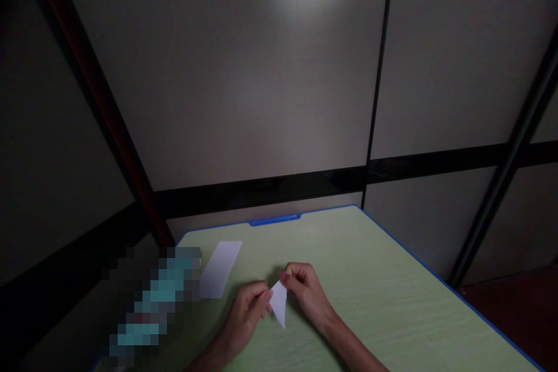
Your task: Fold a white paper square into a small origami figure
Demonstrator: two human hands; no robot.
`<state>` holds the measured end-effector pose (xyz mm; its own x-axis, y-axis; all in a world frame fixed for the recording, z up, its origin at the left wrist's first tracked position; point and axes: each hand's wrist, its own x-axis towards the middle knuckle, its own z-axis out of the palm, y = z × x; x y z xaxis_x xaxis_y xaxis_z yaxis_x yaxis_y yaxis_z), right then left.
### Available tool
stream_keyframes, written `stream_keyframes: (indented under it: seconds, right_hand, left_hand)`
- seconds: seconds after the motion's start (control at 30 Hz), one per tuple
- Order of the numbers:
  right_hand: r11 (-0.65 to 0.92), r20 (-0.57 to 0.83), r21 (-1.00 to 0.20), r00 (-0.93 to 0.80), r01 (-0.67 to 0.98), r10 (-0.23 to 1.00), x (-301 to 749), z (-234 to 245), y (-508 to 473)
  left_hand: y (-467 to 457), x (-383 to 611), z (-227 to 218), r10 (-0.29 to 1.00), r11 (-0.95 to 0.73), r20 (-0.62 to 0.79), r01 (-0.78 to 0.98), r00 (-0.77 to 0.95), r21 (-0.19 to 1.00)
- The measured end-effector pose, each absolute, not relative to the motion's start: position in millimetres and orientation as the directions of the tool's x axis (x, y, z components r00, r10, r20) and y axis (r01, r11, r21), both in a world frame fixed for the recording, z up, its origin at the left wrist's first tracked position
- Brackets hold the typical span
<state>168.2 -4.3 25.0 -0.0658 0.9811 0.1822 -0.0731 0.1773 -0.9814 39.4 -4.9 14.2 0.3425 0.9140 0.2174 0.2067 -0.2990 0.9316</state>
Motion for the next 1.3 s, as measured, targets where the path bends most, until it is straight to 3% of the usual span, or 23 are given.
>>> stream_keyframes:
  seconds: [0.27, 0.57, 0.87, 1.0, 1.13, 1.3]
  right_hand:
    - [0.236, 0.236, -0.972, 0.031, -0.014, 0.971, 162.4, 15.9, -5.5]
    - [0.175, 0.179, -0.982, -0.059, -0.066, 0.982, 156.8, 11.9, -4.9]
    - [0.200, 0.195, -0.972, 0.049, -0.127, 0.980, 158.1, 13.3, -5.2]
    - [0.227, 0.221, -0.967, 0.064, -0.113, 0.973, 158.3, 11.7, -5.5]
    - [0.219, 0.218, -0.971, 0.024, -0.092, 0.976, 157.3, 12.5, -4.8]
    - [0.237, 0.231, -0.965, 0.061, -0.110, 0.971, 157.5, 13.5, -4.3]
  left_hand:
    - [4.6, 45.5, 10.8, 0.959, -0.138, 0.137, -0.015, 0.250, 0.990]
    - [-2.5, 40.4, 18.7, 0.966, -0.253, 0.241, 0.160, 0.092, 0.954]
    - [-0.3, 47.0, 14.7, 0.968, -0.171, 0.159, 0.048, 0.197, 0.984]
    - [-3.0, 45.4, 11.8, 0.959, -0.176, 0.139, 0.135, 0.247, 0.975]
    - [-6.5, 41.4, 13.3, 0.965, -0.244, 0.210, 0.243, 0.155, 0.939]
    - [-6.7, 45.4, 15.1, 0.969, -0.201, 0.170, 0.173, 0.181, 0.964]
